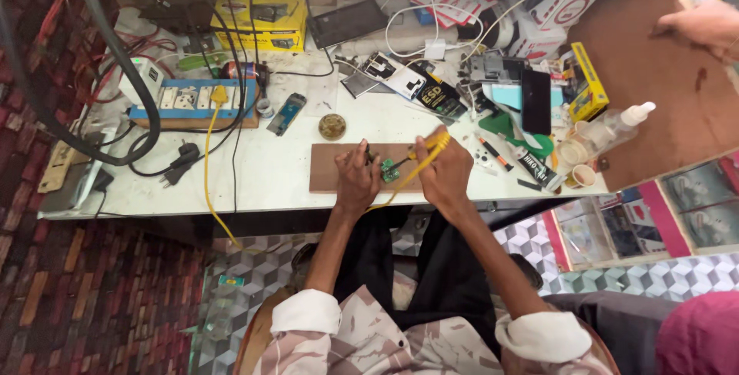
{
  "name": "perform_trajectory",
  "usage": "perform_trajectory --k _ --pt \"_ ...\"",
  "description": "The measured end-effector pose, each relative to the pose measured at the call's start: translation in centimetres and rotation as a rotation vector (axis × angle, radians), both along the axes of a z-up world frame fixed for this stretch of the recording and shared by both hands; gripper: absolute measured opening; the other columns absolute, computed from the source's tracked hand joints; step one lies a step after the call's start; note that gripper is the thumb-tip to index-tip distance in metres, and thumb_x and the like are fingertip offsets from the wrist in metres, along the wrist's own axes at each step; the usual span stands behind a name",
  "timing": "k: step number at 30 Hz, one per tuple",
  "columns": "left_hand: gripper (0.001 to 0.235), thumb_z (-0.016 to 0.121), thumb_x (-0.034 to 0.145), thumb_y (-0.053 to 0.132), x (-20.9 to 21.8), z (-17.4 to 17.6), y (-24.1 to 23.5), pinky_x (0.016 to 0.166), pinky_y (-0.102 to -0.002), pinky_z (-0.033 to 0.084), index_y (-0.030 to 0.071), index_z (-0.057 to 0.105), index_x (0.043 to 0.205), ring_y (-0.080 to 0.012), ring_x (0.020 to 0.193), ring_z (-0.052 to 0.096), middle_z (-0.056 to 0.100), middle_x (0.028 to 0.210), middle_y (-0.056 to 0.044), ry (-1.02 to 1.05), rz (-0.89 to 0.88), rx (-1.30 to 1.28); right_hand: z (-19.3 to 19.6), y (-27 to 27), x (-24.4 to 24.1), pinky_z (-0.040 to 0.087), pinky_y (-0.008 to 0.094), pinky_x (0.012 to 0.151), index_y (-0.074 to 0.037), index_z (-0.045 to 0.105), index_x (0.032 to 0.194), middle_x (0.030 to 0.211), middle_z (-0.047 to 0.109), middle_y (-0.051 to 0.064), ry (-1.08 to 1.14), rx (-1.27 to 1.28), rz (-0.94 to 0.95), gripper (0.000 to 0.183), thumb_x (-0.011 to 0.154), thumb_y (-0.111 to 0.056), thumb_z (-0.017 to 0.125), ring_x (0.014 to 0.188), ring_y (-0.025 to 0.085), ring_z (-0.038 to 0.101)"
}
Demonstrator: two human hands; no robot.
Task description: The person uses a soldering iron to apply solder to a small green circuit board placed on a wooden board. They repeatedly dip the iron tip into a small container, likely containing flux or solder, and then apply it to various points on the board. The person occasionally repositions the board and uses a small tool to assist with the soldering process.
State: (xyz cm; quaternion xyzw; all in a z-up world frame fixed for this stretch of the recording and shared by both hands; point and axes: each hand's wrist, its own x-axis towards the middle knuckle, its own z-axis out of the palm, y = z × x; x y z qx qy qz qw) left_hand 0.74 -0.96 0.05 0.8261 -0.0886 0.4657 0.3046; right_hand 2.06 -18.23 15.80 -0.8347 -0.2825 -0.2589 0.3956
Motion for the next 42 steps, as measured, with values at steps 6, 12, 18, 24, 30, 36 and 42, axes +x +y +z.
perform_trajectory --k 6,12,18,24,30,36,42 --pt "0.065 0.068 0.098 0.005 0.1 -1.4 0.4 0.096 -0.052 0.037 0.002 0.029 0.151 -0.0285 0.092 0.063 0.066 0.101 -0.011 0.014 -0.014 0.03 -3.1 -3.5 0.6 0.052 0.03 0.068 -0.005 0.046 0.1 0.084 0.053 0.005 0.077 0.562 -0.042 0.018 0.112 -0.016 0.055 0.071 0.013 0.061" --pt "0.068 0.063 0.1 0.003 0.9 -2.3 0.7 0.096 -0.054 0.034 0.002 0.022 0.154 -0.0278 0.094 0.064 0.067 0.103 -0.01 0.012 -0.083 -0.017 -8.9 -8.2 5.6 0.043 0.029 0.054 -0.009 0.048 0.091 0.073 0.055 0.004 0.365 1.295 0.03 0.018 0.106 -0.018 0.054 0.059 0.012 0.051" --pt "0.072 0.062 0.099 -0.001 0.3 -2.0 0.2 0.098 -0.052 0.034 0.002 0.019 0.157 -0.0275 0.096 0.065 0.068 0.105 -0.009 0.0 -0.106 -0.047 -17.4 -9.9 7.6 0.044 0.029 0.057 -0.01 0.05 0.08 0.066 0.049 0.001 0.769 1.582 0.168 0.025 0.099 -0.025 0.058 0.061 0.015 0.051" --pt "0.073 0.063 0.093 -0.007 0.3 -1.0 0.8 0.097 -0.049 0.038 0.002 0.025 0.155 -0.0265 0.094 0.064 0.065 0.104 -0.009 -0.029 -0.113 -0.046 -21.1 -9.0 8.2 0.042 0.029 0.06 -0.014 0.052 0.084 0.072 0.048 -0.002 0.737 1.582 0.136 0.02 0.1 -0.022 0.06 0.064 0.012 0.047" --pt "0.078 0.066 0.093 -0.008 -0.3 -0.9 0.5 0.094 -0.048 0.039 0.005 0.024 0.157 -0.0265 0.093 0.065 0.064 0.103 -0.008 -0.012 -0.118 -0.01 -20.7 -8.2 6.4 0.043 0.029 0.057 -0.015 0.046 0.088 0.067 0.041 -0.003 0.7 1.457 0.239 0.017 0.1 -0.019 0.057 0.058 0.011 0.045" --pt "0.074 0.068 0.095 -0.004 0.6 0.2 0.4 0.089 -0.049 0.037 0.011 0.025 0.154 -0.0263 0.085 0.06 0.063 0.099 -0.008 -0.061 -0.077 0.089 -18.6 -6.5 6.3 0.044 0.028 0.057 -0.014 0.044 0.089 0.069 0.041 -0.002 0.627 1.357 0.14 0.016 0.102 -0.015 0.053 0.059 0.01 0.044" --pt "0.069 0.069 0.097 -0.002 0.1 0.1 0.6 0.087 -0.048 0.035 0.012 0.028 0.151 -0.0238 0.08 0.058 0.059 0.089 -0.004 -0.045 -0.085 0.118 -18.1 -5.8 5.7 0.04 0.028 0.057 -0.011 0.041 0.087 0.07 0.04 0.0 0.601 1.287 0.138 0.02 0.105 -0.012 0.05 0.058 0.01 0.042"
